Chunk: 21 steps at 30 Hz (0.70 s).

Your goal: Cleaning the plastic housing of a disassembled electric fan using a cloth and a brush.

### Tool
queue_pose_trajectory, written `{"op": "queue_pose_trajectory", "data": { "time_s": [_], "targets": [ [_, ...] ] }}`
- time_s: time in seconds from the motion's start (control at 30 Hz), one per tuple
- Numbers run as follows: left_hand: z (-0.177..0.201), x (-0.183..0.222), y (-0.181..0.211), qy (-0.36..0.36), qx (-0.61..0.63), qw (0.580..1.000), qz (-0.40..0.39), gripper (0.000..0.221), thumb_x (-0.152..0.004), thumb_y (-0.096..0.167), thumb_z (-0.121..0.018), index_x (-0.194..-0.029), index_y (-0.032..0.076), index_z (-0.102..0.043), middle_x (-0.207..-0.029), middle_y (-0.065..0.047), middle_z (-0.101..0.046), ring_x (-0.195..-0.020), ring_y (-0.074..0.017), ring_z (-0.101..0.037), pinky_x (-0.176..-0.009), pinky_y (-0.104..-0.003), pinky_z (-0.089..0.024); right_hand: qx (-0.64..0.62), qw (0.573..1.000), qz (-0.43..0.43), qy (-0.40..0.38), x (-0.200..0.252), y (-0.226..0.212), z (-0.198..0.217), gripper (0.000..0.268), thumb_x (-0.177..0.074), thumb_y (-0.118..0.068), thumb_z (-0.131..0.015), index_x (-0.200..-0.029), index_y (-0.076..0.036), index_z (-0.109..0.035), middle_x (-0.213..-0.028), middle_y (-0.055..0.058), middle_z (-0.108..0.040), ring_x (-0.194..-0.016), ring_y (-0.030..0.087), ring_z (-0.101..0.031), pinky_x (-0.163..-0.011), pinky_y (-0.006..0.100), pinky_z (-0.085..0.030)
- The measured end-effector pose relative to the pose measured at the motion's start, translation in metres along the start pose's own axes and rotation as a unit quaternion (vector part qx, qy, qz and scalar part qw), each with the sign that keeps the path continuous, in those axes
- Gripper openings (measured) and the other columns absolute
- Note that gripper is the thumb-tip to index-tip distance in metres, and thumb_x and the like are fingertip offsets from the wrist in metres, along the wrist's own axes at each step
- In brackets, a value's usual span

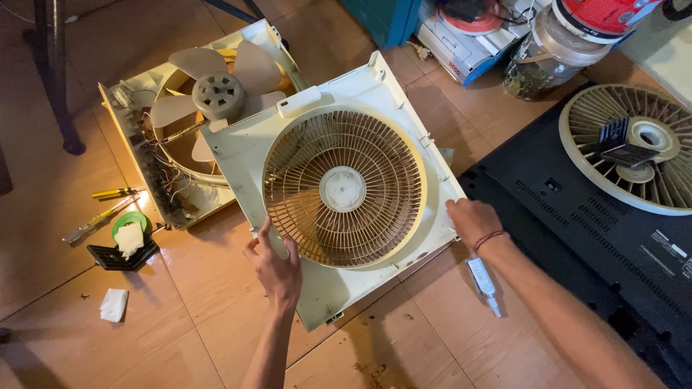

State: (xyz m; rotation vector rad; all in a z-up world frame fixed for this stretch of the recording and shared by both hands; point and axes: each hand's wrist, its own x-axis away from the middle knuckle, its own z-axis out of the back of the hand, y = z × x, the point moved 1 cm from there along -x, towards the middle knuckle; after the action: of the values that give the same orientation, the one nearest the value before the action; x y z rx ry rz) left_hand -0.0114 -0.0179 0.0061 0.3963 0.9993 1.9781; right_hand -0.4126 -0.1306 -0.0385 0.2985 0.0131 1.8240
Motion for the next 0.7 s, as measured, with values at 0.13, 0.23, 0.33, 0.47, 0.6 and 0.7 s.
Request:
{"op": "queue_pose_trajectory", "data": {
  "time_s": [0.13,0.23,0.33,0.47,0.6,0.7],
  "targets": [
    [0.004,0.000,0.002,-0.007,0.003,1.000,0.002,0.063,-0.089,0.000,-0.064,-0.148,0.015,-0.050,-0.118,-0.032,-0.043,-0.086,-0.0473,-0.069,-0.070,-0.054,-0.062,-0.077,0.993,-0.049,-0.073,-0.003,0.004,0.033,0.019,-0.088,-0.022,-0.063,-0.095,-0.024,-0.080,-0.095,0.012,-0.078,-0.095,0.038,-0.076,-0.079,0.046,-0.063],
    [0.004,0.001,0.003,-0.007,0.006,1.000,0.001,0.062,-0.090,0.000,-0.063,-0.149,0.014,-0.048,-0.118,-0.032,-0.044,-0.086,-0.0463,-0.068,-0.070,-0.053,-0.063,-0.154,0.973,-0.121,-0.124,-0.003,0.013,0.077,0.024,-0.082,-0.036,-0.069,-0.099,-0.029,-0.084,-0.101,0.016,-0.080,-0.105,0.039,-0.074,-0.086,0.048,-0.061],
    [0.001,0.002,0.002,-0.010,0.008,1.000,0.002,0.062,-0.090,0.000,-0.063,-0.148,0.014,-0.048,-0.118,-0.032,-0.043,-0.086,-0.0461,-0.069,-0.071,-0.053,-0.062,-0.172,0.974,-0.130,-0.065,0.002,0.002,0.104,0.021,-0.086,-0.025,-0.069,-0.102,-0.020,-0.082,-0.093,0.018,-0.080,-0.092,0.041,-0.076,-0.079,0.051,-0.062],
    [-0.001,0.002,0.000,-0.005,0.002,1.000,-0.001,0.063,-0.089,-0.001,-0.064,-0.148,0.014,-0.049,-0.118,-0.031,-0.043,-0.089,-0.0480,-0.068,-0.070,-0.053,-0.063,-0.109,0.984,-0.105,-0.089,0.000,-0.004,0.063,0.025,-0.090,-0.025,-0.066,-0.110,-0.024,-0.080,-0.101,0.019,-0.080,-0.099,0.041,-0.075,-0.082,0.052,-0.062],
    [-0.001,0.000,0.000,-0.014,0.000,1.000,0.003,0.063,-0.090,0.000,-0.065,-0.149,0.015,-0.047,-0.118,-0.031,-0.043,-0.090,-0.0490,-0.068,-0.070,-0.054,-0.063,-0.143,0.978,-0.121,-0.088,0.003,-0.011,0.044,0.025,-0.087,-0.025,-0.067,-0.108,-0.022,-0.080,-0.098,0.021,-0.079,-0.098,0.043,-0.075,-0.082,0.051,-0.061],
    [-0.001,0.001,-0.003,-0.010,0.001,1.000,0.004,0.064,-0.089,0.001,-0.065,-0.149,0.016,-0.048,-0.118,-0.031,-0.043,-0.089,-0.0485,-0.068,-0.070,-0.055,-0.063,-0.210,0.961,-0.166,-0.075,-0.003,0.006,0.049,0.025,-0.081,-0.033,-0.075,-0.103,-0.025,-0.082,-0.097,0.020,-0.079,-0.103,0.042,-0.074,-0.084,0.052,-0.061]
  ]
}}
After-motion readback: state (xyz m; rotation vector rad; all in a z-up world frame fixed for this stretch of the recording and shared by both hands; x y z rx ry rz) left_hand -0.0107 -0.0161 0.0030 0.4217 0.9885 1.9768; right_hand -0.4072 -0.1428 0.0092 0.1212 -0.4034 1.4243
